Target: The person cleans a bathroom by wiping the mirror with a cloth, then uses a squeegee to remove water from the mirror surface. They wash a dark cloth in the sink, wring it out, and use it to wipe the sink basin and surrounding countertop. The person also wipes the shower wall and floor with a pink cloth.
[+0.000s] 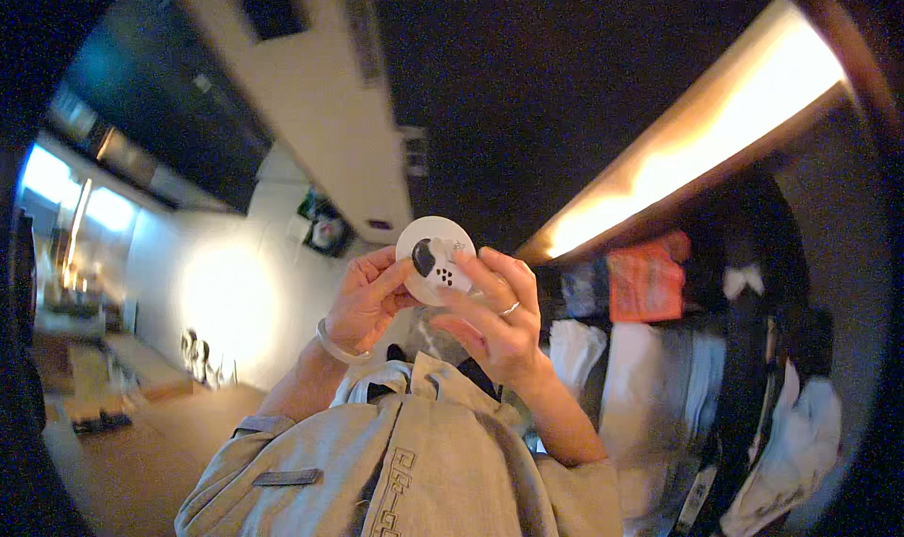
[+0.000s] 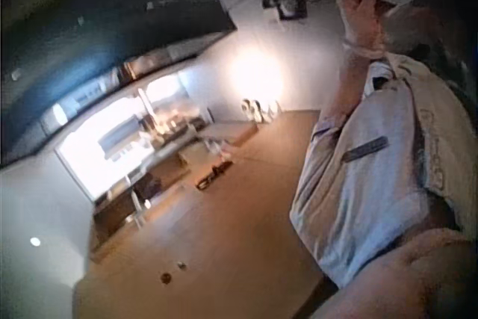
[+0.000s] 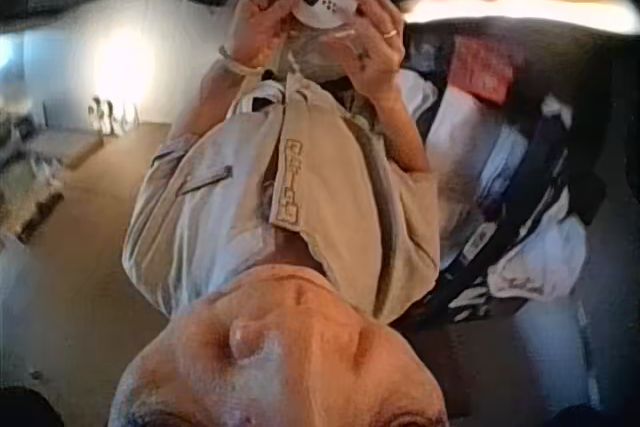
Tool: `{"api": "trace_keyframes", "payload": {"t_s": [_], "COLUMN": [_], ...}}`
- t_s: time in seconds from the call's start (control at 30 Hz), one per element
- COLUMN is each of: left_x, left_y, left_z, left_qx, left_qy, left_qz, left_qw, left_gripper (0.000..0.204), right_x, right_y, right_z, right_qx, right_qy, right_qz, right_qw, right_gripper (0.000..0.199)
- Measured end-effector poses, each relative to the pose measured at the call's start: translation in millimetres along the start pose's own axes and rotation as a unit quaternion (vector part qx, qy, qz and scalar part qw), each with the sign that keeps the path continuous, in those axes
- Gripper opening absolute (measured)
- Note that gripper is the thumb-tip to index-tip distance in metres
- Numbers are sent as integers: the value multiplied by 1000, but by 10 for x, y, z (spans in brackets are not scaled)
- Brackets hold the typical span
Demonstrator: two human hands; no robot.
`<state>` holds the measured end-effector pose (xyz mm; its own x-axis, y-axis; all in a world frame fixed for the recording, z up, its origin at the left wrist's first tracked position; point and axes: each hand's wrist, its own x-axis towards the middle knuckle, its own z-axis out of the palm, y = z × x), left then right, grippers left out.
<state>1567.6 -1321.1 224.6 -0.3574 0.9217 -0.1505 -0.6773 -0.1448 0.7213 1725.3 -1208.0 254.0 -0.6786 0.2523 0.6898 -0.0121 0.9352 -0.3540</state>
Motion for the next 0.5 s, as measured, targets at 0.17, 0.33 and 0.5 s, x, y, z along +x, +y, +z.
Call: {"api": "trace_keyframes", "payload": {"t_s": [0.17,0.33,0.5], "left_x": [-665,-1097,-1045], "left_y": [636,1062,1420], "left_z": [-836,-1416,-2237], "left_qx": [95,229,198], "left_qy": [157,307,343], "left_qz": [114,161,163], "left_qw": [976,910,904], "left_gripper": [18,18,18], "right_x": [528,942,1283], "right_y": [-771,-956,-1009], "right_z": [1215,1955,2883], "right_qx": [427,497,522], "right_qy": [78,-200,-289], "right_qz": [283,375,438], "right_qw": [855,756,672], "right_gripper": [25,17,15]}}
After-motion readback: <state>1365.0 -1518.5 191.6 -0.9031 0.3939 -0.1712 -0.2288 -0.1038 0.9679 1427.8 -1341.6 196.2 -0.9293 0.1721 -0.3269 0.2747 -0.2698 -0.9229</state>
